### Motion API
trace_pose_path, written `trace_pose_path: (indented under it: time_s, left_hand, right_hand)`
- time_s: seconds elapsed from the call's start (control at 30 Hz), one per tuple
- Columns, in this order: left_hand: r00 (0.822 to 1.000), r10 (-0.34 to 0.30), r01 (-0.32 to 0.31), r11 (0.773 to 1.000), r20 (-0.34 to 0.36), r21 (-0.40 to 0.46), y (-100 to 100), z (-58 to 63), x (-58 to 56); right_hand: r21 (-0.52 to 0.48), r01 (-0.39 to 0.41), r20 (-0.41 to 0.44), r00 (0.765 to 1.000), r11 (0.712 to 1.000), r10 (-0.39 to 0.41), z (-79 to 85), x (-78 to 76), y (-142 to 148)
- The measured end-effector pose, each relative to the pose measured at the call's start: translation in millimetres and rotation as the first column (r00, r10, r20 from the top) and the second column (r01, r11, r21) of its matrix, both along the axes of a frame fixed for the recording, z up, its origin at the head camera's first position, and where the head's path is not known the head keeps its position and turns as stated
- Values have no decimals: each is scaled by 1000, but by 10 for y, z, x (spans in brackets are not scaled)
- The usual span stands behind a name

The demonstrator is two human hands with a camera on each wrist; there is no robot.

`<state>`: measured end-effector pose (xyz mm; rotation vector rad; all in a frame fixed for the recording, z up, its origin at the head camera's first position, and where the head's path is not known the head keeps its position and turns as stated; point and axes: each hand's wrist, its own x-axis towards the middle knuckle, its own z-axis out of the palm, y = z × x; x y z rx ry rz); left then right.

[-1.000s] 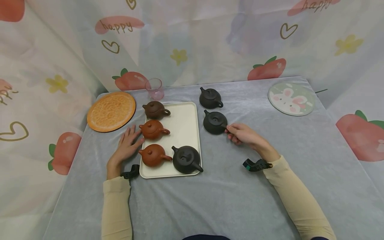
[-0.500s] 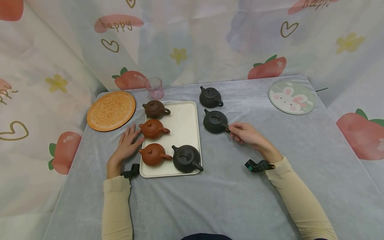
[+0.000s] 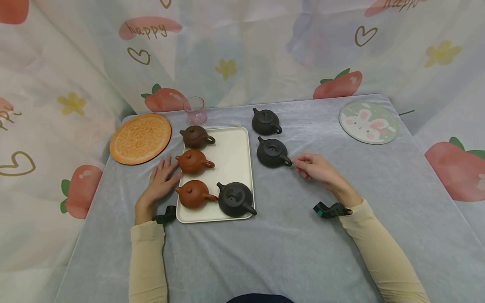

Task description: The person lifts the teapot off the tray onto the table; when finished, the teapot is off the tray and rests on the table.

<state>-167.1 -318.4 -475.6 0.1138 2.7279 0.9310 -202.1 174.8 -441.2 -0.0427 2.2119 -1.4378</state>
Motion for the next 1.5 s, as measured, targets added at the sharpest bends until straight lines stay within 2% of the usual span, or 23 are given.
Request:
trace_pose_path:
  time_s: [0.3, 0.6, 0.77, 1.13, 1.5]
  left_hand:
    - [1000, 4, -4, 1000, -1, -7, -16, 26, 3]
    - [1000, 0, 0, 1000, 3, -15, -16, 27, -17]
    - [1000, 0, 0, 1000, 2, -17, -19, 18, -15]
    - [1000, -1, 1, 1000, -1, -18, -22, -1, -15]
    - [1000, -5, 5, 1000, -8, -22, -23, -3, -21]
  right_hand:
    - [11, -18, -5, 1000, 1000, 18, 52, 96, -21]
    - [78, -106, 17, 994, 991, 106, 31, 193, -121]
    - [91, -143, -6, 990, 985, 144, 17, 260, -207]
    - [115, -247, -54, 966, 962, 254, -58, 450, -472]
    - [66, -349, -81, 932, 935, 354, -82, 622, -725]
